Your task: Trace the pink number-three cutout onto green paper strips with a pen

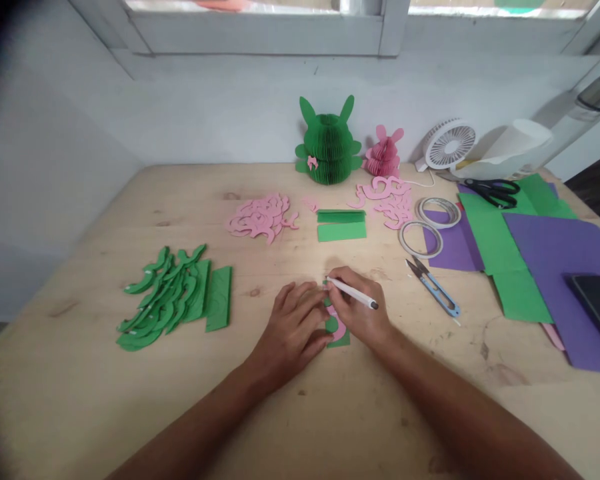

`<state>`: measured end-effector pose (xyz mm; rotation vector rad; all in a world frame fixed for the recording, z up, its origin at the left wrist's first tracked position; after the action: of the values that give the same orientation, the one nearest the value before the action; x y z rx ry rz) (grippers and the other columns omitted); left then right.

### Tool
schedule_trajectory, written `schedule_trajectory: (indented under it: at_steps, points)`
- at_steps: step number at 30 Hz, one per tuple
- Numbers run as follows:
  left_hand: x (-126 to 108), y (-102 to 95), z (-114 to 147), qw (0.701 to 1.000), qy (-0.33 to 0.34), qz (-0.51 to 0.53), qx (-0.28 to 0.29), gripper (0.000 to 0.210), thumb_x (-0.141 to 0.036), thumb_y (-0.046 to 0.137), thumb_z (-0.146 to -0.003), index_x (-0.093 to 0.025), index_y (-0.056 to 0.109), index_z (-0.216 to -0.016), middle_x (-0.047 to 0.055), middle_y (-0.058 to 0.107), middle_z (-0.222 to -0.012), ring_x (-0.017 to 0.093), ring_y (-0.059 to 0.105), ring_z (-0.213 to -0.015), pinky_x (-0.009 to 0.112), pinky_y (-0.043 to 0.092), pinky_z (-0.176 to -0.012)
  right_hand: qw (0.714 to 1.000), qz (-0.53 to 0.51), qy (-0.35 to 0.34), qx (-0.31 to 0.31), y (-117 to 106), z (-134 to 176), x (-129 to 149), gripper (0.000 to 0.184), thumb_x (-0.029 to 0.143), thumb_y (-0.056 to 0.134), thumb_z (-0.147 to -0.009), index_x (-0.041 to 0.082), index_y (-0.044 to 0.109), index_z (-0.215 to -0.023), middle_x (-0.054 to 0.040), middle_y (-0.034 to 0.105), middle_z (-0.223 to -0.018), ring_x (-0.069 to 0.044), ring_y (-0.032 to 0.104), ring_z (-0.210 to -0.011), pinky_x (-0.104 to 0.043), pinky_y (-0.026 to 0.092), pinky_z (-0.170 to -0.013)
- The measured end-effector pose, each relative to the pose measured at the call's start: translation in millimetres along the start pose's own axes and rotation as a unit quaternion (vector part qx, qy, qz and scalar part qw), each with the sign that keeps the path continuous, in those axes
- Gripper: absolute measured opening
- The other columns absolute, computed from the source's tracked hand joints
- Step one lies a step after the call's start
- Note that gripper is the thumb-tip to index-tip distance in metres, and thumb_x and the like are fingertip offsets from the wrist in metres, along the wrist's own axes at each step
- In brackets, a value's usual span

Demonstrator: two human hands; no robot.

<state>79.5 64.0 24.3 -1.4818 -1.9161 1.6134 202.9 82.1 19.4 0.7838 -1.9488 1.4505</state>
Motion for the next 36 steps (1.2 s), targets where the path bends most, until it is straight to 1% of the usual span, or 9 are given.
schedule_trajectory:
  at_steps: [8, 14, 19, 23, 27, 36]
  points:
    - [1.1, 0.8, 0.0, 1.000, -0.005, 0.009, 0.005, 0.015, -0.029, 0.064, -0.083, -0.019, 0.062, -0.094, 0.010, 0.062, -0.120, 0.030, 0.047, -0.123, 0.057, 0.031, -0.106, 1.000, -0.003, -0.003, -0.011, -0.8, 0.6, 0.5, 0.011, 0.025, 0.054, -0.086, 0.021, 0.063, -0.090, -0.0033, 0.073, -0.083, -0.016, 0.068, -0.071, -0.025, 0.051, -0.064]
    - [1.7, 0.2, -0.2, 1.000, -0.010, 0.018, 0.001, 0.015, -0.031, 0.063, -0.084, -0.019, 0.061, -0.093, 0.009, 0.062, -0.120, 0.029, 0.046, -0.123, 0.057, 0.028, -0.107, 0.999, -0.045, -0.009, -0.018, -1.7, 0.9, 3.4, 0.011, 0.026, 0.054, -0.087, 0.021, 0.063, -0.090, -0.0035, 0.072, -0.081, -0.015, 0.067, -0.070, -0.024, 0.052, -0.063]
    - [2.1, 0.6, 0.5, 1.000, -0.008, 0.023, 0.004, 0.015, -0.030, 0.062, -0.084, -0.019, 0.060, -0.094, 0.009, 0.062, -0.122, 0.030, 0.046, -0.123, 0.057, 0.029, -0.107, 1.000, -0.017, -0.008, -0.006, -0.3, 0.5, 2.6, 0.011, 0.026, 0.054, -0.087, 0.021, 0.063, -0.089, -0.0033, 0.072, -0.081, -0.016, 0.068, -0.069, -0.025, 0.051, -0.063]
    - [3.0, 2.1, 1.0, 1.000, -0.009, 0.024, 0.009, 0.016, -0.030, 0.061, -0.085, -0.018, 0.060, -0.095, 0.009, 0.061, -0.124, 0.031, 0.045, -0.124, 0.057, 0.029, -0.107, 1.000, 0.009, -0.010, -0.009, -1.0, 0.6, 3.7, 0.010, 0.025, 0.054, -0.087, 0.021, 0.063, -0.089, -0.0030, 0.073, -0.081, -0.016, 0.068, -0.070, -0.025, 0.050, -0.064]
    - [3.4, 2.8, 0.9, 1.000, -0.012, 0.018, 0.012, 0.018, -0.032, 0.062, -0.085, -0.017, 0.060, -0.095, 0.011, 0.059, -0.125, 0.032, 0.044, -0.125, 0.058, 0.029, -0.107, 1.000, 0.002, -0.010, -0.008, -0.7, 1.0, 4.1, 0.010, 0.025, 0.054, -0.087, 0.021, 0.063, -0.090, -0.0018, 0.072, -0.079, -0.015, 0.067, -0.068, -0.024, 0.049, -0.064]
    - [4.0, 3.7, 1.5, 0.999, -0.026, 0.003, 0.021, 0.017, -0.033, 0.062, -0.085, -0.019, 0.060, -0.095, 0.009, 0.057, -0.128, 0.031, 0.044, -0.126, 0.056, 0.027, -0.109, 1.000, -0.004, -0.008, -0.006, 0.0, 1.7, -0.3, 0.010, 0.026, 0.055, -0.087, 0.020, 0.063, -0.090, 0.0006, 0.070, -0.076, -0.012, 0.064, -0.064, -0.022, 0.047, -0.061]
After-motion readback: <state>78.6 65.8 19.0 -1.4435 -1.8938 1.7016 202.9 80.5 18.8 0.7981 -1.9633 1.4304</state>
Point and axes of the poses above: each hand's wrist, its own z-axis away from the middle knuckle, its own y-axis out of the palm, x = y × z, the point moved 8 cm from there along -z, towards the middle knuckle
